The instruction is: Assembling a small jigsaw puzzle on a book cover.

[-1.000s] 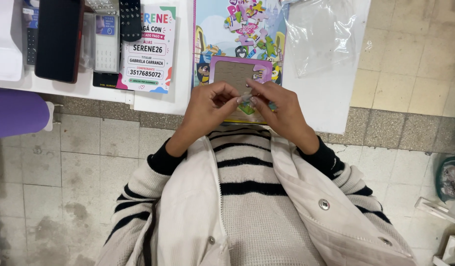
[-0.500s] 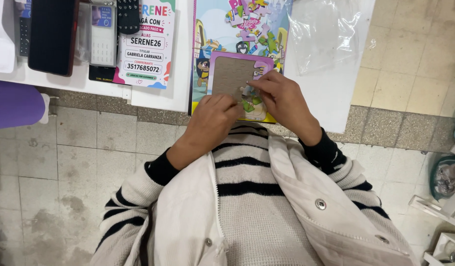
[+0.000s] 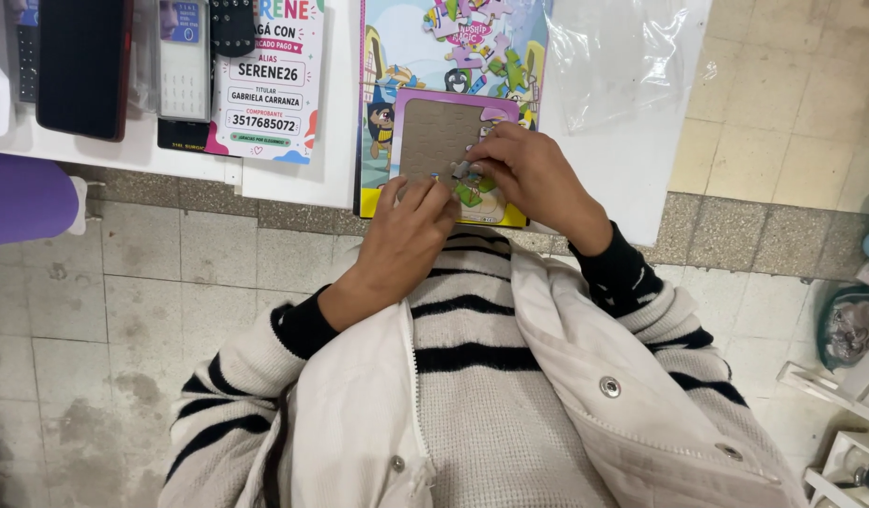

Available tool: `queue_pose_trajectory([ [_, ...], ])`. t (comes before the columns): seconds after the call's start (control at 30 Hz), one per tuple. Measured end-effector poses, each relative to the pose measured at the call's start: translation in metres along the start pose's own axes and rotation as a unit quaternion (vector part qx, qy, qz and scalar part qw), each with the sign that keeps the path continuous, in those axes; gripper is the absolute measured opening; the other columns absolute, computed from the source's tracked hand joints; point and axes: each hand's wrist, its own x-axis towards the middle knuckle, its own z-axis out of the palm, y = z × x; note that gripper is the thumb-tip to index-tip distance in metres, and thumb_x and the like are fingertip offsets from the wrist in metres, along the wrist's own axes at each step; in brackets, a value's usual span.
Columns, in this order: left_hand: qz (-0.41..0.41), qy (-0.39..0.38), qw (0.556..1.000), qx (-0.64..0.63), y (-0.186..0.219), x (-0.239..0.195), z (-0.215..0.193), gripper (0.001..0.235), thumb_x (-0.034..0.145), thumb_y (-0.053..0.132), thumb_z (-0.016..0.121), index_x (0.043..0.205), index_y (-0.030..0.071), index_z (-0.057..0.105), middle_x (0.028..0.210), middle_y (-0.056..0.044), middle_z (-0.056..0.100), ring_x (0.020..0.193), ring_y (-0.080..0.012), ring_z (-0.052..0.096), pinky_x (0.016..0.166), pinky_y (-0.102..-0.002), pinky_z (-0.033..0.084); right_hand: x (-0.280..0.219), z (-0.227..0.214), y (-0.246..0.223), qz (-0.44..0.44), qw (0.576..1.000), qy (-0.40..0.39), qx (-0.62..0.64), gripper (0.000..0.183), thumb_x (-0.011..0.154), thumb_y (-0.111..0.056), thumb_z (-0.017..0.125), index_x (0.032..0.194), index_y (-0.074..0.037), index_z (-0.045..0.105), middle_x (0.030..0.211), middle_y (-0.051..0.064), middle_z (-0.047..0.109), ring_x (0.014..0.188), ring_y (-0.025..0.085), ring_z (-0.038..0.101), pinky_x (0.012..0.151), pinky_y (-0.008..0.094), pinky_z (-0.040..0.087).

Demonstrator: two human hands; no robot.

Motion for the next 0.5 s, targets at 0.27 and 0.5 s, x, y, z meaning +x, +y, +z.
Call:
queue_pose_trajectory([
  [0.27, -0.013, -0.01, 1.0, 0.018, 0.004, -0.002, 0.008, 0.031, 0.093, 0.018, 0.058, 0.118, 0.006, 0.072, 0.113, -0.007, 0.057, 0.125, -0.0232, 0.055, 0.118, -0.055, 0.032, 0.011, -0.008, 0.002, -0.046, 0.997, -0.063, -0.022, 0.015, 0.094, -0.006, 0.071, 0.109, -0.005, 0.072, 0.097, 0.012, 0.065, 0.086, 0.033, 0.066, 0.073, 0.043, 0.053],
  [0.5, -0.022, 0.002, 0.999, 0.037, 0.007, -0.004, 0.013, 0.03, 0.095, 0.016, 0.059, 0.119, 0.005, 0.071, 0.11, -0.008, 0.056, 0.127, -0.0249, 0.057, 0.123, -0.066, 0.022, 0.009, -0.001, 0.001, -0.055, 0.995, -0.062, -0.055, 0.014, 0.092, -0.009, 0.073, 0.106, -0.007, 0.073, 0.096, 0.011, 0.065, 0.087, 0.034, 0.066, 0.072, 0.043, 0.053],
])
